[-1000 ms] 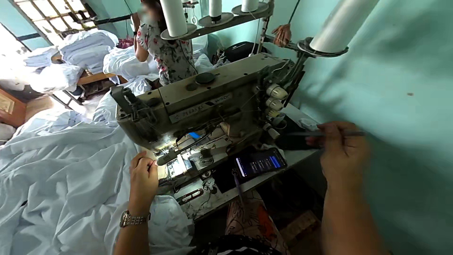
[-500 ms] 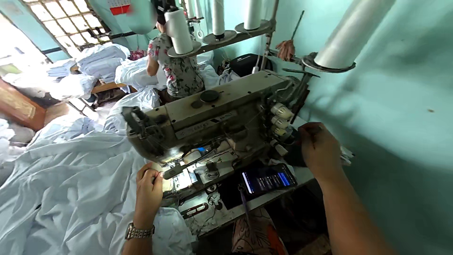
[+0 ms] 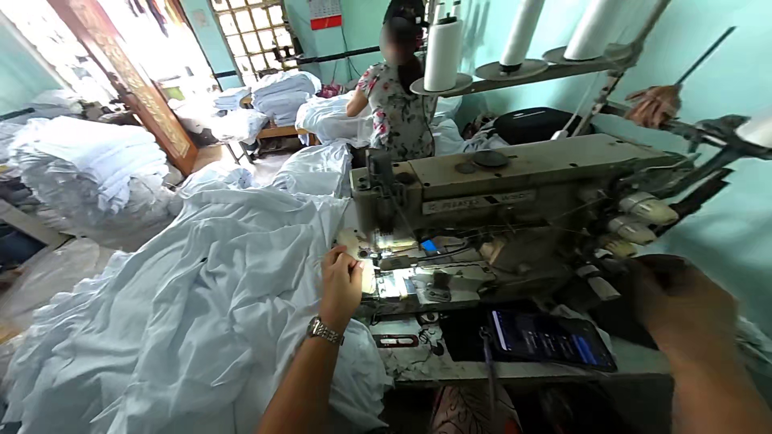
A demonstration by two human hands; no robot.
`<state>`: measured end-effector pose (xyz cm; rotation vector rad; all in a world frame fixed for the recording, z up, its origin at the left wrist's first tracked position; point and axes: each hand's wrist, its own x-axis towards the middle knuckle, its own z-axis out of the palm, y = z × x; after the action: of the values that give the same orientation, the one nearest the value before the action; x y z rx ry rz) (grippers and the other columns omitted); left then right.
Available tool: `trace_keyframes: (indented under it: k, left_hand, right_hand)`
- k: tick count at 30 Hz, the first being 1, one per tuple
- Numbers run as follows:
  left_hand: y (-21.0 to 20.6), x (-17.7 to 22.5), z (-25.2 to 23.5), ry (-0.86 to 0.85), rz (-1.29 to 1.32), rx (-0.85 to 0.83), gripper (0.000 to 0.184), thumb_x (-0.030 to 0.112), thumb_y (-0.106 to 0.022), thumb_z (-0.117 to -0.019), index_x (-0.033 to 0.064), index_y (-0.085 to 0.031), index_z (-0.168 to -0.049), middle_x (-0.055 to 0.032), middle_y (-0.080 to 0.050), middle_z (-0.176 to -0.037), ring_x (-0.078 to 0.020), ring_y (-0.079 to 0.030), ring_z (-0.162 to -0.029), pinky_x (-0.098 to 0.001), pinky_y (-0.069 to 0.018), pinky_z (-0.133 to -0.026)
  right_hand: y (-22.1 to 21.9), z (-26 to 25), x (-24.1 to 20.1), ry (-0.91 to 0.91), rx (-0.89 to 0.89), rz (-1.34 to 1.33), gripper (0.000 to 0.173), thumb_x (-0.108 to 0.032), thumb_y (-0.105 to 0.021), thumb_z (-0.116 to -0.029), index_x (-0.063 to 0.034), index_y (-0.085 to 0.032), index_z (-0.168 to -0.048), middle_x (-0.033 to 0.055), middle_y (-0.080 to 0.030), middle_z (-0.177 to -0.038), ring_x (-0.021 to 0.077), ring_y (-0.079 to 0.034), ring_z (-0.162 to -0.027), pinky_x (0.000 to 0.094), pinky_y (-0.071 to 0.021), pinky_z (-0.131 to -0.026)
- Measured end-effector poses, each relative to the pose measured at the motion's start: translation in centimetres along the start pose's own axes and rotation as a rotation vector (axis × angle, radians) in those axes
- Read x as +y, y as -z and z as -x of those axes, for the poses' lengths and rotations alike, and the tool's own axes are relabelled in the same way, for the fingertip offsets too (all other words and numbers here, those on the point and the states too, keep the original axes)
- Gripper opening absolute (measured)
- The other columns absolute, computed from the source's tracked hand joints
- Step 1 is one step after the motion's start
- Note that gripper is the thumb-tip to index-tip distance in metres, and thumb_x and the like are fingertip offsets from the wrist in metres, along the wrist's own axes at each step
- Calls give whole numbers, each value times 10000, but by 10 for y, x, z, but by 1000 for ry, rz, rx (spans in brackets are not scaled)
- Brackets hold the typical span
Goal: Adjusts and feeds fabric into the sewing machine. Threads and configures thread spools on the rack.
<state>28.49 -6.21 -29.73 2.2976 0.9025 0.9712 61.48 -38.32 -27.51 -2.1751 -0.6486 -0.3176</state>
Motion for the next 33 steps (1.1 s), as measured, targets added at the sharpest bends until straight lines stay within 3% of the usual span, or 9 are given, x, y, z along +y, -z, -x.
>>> trace_keyframes:
  k: [4,11,18,22,26,28,30,33]
  left_hand:
    - [-3,1,-1,-6,1,3,236,188,-586,-997,-2,-685,-901,-206,-632,-1309,-334,-549,-1310,-460,-435,-1116]
    - [-2,-1,-1,-5,56,-6,304,241,-568,-1026,-7,-719,-935,-202,-632,-1311,-335,-537,-1324,-458,-417,-1136]
    - [-12,-12,0,-119,50,44,214,228,-707,-876,25,-637,-880,-234,-619,-1285,-380,-536,-1307,-512,-441,-1087]
    - [-11,-13,-1,-138,47,12,155,187,-665,-867,47,-624,-814,-207,-614,-1313,-363,-516,-1332,-524,-408,-1107]
    - [-8,-14,1,-122,69,-9,146,156,-617,-897,47,-628,-801,-191,-598,-1354,-348,-492,-1359,-516,-382,-1130]
    - [-7,-14,1,-116,77,2,160,159,-610,-918,43,-632,-811,-190,-601,-1355,-343,-496,-1358,-510,-390,-1129]
    - [-8,-16,2,-129,91,21,165,154,-602,-929,39,-632,-815,-195,-615,-1335,-345,-502,-1357,-508,-392,-1133]
    - [-9,-17,4,-128,102,32,166,147,-594,-938,37,-628,-818,-191,-618,-1332,-335,-501,-1361,-494,-393,-1140]
  right_hand:
    - [-4,-3,0,-34,29,31,456,-323,-451,-1078,61,-595,-1276,329,-638,-1172,455,-626,-1107,624,-463,-981]
    - [-7,-9,1,-10,-96,100,334,-123,-616,-998,42,-597,-1288,332,-653,-1088,488,-643,-988,680,-468,-906]
    - [4,-9,-3,-70,-86,59,396,-240,-645,-987,-34,-606,-1323,268,-681,-1050,415,-668,-915,638,-505,-843]
    - [22,-9,-9,-71,-28,72,371,-249,-613,-1001,-54,-626,-1316,248,-688,-1061,405,-672,-917,634,-508,-830]
    - [39,-15,-19,8,84,-49,317,-239,-569,-1043,-22,-653,-1257,238,-684,-1003,339,-671,-814,553,-553,-752]
    - [42,-25,-26,69,144,-184,343,-255,-523,-1064,13,-646,-1239,200,-679,-1020,230,-670,-791,436,-582,-731]
    - [41,-41,-31,90,175,-367,363,-268,-500,-1074,2,-595,-1297,122,-662,-1083,142,-677,-879,366,-598,-796]
    - [36,-72,-42,43,94,-619,381,-266,-466,-1085,-125,-487,-1438,-1,-605,-1248,86,-625,-1084,338,-545,-934]
